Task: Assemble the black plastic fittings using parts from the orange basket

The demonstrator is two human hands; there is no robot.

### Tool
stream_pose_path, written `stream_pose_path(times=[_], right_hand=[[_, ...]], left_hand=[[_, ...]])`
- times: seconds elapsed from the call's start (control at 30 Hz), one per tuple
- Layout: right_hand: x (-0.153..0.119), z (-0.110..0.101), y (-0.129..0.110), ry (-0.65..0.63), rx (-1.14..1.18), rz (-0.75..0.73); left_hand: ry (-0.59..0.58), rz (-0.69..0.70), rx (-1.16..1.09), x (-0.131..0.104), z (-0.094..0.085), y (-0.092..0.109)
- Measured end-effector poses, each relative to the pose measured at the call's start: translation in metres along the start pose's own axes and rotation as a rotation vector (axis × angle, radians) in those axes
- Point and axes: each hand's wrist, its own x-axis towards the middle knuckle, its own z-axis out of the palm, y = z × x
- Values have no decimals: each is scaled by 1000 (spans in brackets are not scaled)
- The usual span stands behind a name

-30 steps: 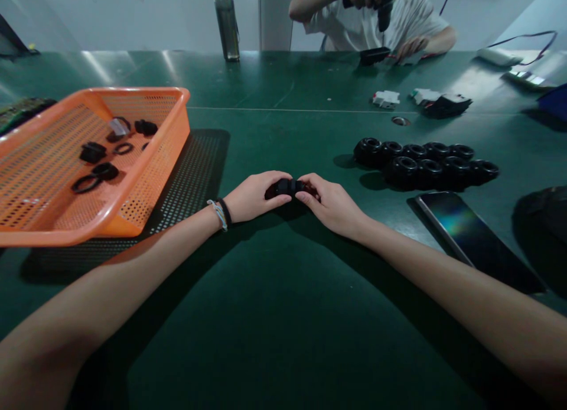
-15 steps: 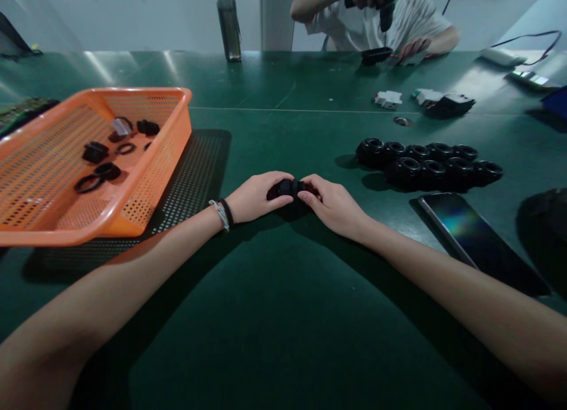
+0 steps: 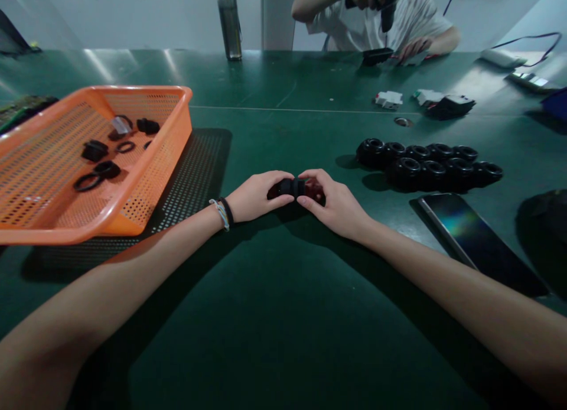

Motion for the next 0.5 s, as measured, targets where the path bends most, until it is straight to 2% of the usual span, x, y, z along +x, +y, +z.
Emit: stream_pose_path(times=[0.5], right_hand=[[1,1,1,-22,17,14]], left_hand=[[0,-5,14,0,0,0]])
